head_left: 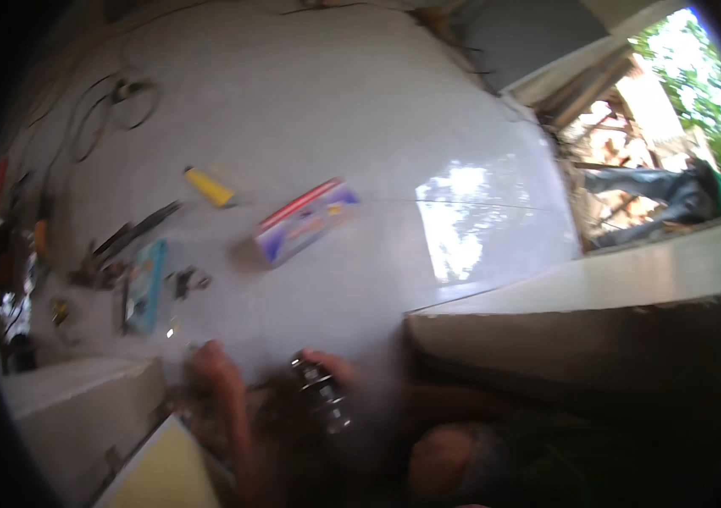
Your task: The person sits on the floor and assembles a door knob by attaching two knobs to a central spindle and inserting a key. They then open a small plastic case to retrieve a small item and place it into the door knob assembly.
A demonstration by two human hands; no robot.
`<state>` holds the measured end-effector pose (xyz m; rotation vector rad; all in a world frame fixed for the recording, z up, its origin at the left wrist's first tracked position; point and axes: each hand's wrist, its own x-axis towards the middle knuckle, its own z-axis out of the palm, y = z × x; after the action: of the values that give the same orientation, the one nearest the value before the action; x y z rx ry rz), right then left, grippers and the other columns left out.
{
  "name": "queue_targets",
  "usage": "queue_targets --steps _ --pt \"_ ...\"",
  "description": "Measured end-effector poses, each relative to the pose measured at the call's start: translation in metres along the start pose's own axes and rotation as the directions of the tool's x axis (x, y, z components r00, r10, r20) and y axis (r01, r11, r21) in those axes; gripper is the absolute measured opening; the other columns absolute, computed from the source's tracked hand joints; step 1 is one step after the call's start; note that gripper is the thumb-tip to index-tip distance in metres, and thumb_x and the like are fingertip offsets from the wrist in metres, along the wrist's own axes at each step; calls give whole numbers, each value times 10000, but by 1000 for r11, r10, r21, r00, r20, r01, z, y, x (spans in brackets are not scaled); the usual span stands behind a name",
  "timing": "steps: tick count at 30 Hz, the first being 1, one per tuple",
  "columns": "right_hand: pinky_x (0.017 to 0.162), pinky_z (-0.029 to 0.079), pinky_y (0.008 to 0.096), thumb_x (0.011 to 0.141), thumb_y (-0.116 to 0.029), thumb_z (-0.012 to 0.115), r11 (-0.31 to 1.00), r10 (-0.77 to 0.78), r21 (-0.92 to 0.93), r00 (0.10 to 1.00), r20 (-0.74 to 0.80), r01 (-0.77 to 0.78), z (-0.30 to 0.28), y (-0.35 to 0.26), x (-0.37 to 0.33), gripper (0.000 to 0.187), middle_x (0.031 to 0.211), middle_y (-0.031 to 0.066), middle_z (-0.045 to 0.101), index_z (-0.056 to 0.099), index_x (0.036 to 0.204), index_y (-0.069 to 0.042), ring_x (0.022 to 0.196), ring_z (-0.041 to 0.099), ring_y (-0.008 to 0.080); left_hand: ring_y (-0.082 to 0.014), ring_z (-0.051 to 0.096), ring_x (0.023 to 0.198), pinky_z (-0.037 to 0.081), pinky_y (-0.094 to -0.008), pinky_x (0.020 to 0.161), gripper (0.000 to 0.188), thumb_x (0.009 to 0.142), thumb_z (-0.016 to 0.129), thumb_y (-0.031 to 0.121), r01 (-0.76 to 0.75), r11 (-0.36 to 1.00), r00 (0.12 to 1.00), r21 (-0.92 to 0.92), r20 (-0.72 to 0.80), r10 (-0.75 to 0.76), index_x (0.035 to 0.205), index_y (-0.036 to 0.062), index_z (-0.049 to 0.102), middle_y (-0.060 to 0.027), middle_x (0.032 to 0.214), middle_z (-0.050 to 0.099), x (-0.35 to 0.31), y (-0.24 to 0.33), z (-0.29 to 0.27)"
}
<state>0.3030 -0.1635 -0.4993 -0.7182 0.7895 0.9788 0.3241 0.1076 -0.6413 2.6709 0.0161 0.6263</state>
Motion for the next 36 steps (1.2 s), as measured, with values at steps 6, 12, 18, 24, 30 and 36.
queue_targets --steps 6,12,18,24,30,36 --pt "634 535 340 963 -576 557 996 89 -6 995 34 -89 0 6 6 467 828 33 633 623 1041 -120 756 648 162 -256 644 858 543 -359 733 258 987 594 213 96 930 994 355 13 -107 1054 -19 688 -173 1065 646 94 -9 -68" --pt "673 535 344 966 -569 547 989 -143 32 989 -31 144 -7 -20 -10 477 878 44 634 610 1072 -108 803 644 166 -348 633 1114 500 -449 952 449 943 634 244 459 672 882 -582 392 -263 1310 -6 572 -233 1184 660 97 200 -113" --pt "767 529 338 994 -501 522 884 -465 -27 883 67 467 35 -45 -17 461 995 71 616 552 1175 -77 905 619 171 -259 656 1018 528 -392 868 608 865 770 311 678 504 711 -535 650 -267 1303 -38 533 -189 1141 656 49 172 -160" --pt "832 530 329 1002 -524 515 862 -488 -130 871 45 490 59 -24 -28 532 1014 87 620 544 1227 -42 922 617 168 -218 663 891 533 -376 786 558 759 826 290 715 451 698 -534 591 -405 1140 -33 577 -143 1011 676 34 219 -167" --pt "829 541 332 1014 -503 519 873 -449 -172 890 79 456 61 -10 -27 514 1020 91 635 558 1224 -36 919 627 158 -224 664 849 532 -366 755 505 744 837 246 732 527 668 -432 608 -430 1095 -26 595 -134 938 676 14 206 -174" --pt "824 540 324 1036 -460 500 863 -463 -167 878 120 478 64 -9 -28 460 1017 88 636 560 1210 -39 911 628 156 -237 658 834 527 -384 767 499 753 837 260 704 477 710 -526 552 -438 1095 -16 599 -144 927 681 2 204 -170"
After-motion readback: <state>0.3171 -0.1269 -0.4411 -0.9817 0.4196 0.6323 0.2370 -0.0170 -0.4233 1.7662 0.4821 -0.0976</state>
